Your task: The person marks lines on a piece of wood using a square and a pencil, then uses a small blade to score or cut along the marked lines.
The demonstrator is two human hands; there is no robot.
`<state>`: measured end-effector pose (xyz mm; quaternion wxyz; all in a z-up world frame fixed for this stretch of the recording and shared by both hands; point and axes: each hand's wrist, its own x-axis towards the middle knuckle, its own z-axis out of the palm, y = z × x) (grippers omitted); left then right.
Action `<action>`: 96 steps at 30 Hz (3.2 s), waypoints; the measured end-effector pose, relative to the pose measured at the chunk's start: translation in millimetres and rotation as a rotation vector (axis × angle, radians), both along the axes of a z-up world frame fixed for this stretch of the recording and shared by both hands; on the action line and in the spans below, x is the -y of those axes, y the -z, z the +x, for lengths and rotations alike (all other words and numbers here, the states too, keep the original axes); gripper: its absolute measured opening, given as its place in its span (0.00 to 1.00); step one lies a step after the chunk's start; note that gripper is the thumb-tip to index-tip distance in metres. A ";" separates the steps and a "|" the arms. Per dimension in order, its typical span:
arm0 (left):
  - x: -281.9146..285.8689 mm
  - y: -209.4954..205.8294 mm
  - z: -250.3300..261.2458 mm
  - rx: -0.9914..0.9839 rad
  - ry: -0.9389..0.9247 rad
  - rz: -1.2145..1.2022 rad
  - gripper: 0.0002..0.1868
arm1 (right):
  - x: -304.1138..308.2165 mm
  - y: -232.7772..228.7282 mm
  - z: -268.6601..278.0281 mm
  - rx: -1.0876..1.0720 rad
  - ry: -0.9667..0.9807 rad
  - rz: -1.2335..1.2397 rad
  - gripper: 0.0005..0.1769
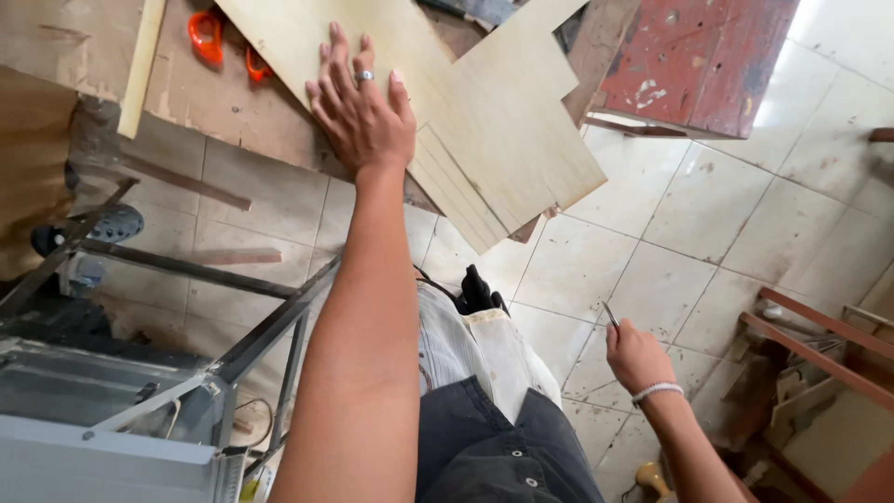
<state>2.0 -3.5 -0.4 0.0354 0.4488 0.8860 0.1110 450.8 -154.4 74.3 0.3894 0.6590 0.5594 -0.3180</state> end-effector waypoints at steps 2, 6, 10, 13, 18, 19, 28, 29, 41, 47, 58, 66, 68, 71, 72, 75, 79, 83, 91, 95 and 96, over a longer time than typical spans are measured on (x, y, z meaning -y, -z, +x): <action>-0.3 -5.3 -2.0 -0.009 -0.012 0.052 0.27 | 8.8 8.0 20.9 -0.042 0.063 0.123 0.25; -1.8 -5.1 -3.6 0.005 -0.016 0.059 0.25 | -27.8 -13.4 -39.4 -0.135 0.142 0.226 0.21; 1.3 0.4 -2.5 0.024 -0.011 0.078 0.27 | -89.5 -9.6 -115.0 -0.494 0.101 0.568 0.19; 0.1 1.2 -4.1 0.071 -0.021 0.175 0.29 | -153.9 6.4 -164.6 -0.731 0.006 0.835 0.20; 10.2 -10.7 -14.8 0.107 -0.002 0.475 0.28 | -224.1 40.4 -228.7 -0.956 -0.066 0.880 0.17; 17.3 -16.2 -13.5 0.164 0.029 0.607 0.27 | -228.9 38.1 -237.9 -0.904 -0.116 0.802 0.21; 184.6 58.1 151.0 1.278 -0.747 0.194 0.40 | -248.1 26.9 -256.4 -0.617 -0.190 0.502 0.28; 192.1 109.6 175.7 1.623 -0.791 0.095 0.40 | -249.7 27.4 -256.2 -0.593 -0.195 0.480 0.28; 166.3 33.0 178.8 1.582 -0.747 0.311 0.15 | -266.9 26.0 -233.6 -0.736 -0.324 0.351 0.25; 129.6 5.1 152.6 1.364 -0.851 0.394 0.22 | -273.8 39.2 -233.4 -0.708 -0.327 0.316 0.20; 46.6 -78.1 74.6 1.300 -0.998 0.472 0.45 | -284.2 15.1 -237.4 -0.776 -0.276 0.351 0.16; 62.7 -77.4 75.0 1.344 -0.867 0.491 0.39 | -300.5 -61.0 -292.6 -1.002 -0.297 0.646 0.16; 60.1 -119.4 66.4 1.198 -0.825 0.529 0.35 | -301.0 -93.6 -309.9 -0.860 -0.258 0.472 0.30; 63.1 -127.5 63.3 1.168 -0.805 0.547 0.36 | -296.1 -111.5 -322.3 -0.873 -0.135 0.309 0.32; 65.2 -134.1 59.6 1.170 -0.795 0.548 0.36 | -294.6 -114.1 -325.3 -0.874 -0.130 0.317 0.32; 76.6 -152.2 52.1 1.143 -0.809 0.502 0.37 | -289.1 -112.7 -331.1 -0.841 -0.134 0.175 0.27; 91.1 -157.8 45.1 1.155 -0.779 0.561 0.34 | -282.2 -98.6 -334.4 -0.819 -0.054 0.060 0.22; 108.4 -160.1 41.1 1.183 -0.760 0.564 0.33 | -268.7 -92.6 -342.3 -0.818 -0.042 0.009 0.22; 143.0 -163.2 31.0 1.119 -0.637 0.589 0.32 | -242.0 -92.0 -349.0 -0.861 0.097 -0.062 0.22; 156.0 -139.6 33.0 1.138 -0.560 0.700 0.21 | -232.4 -116.9 -354.6 -0.900 0.160 -0.081 0.21; 153.1 -168.8 30.8 1.134 -0.565 0.704 0.21 | -230.3 -112.7 -355.4 -0.902 0.154 -0.084 0.21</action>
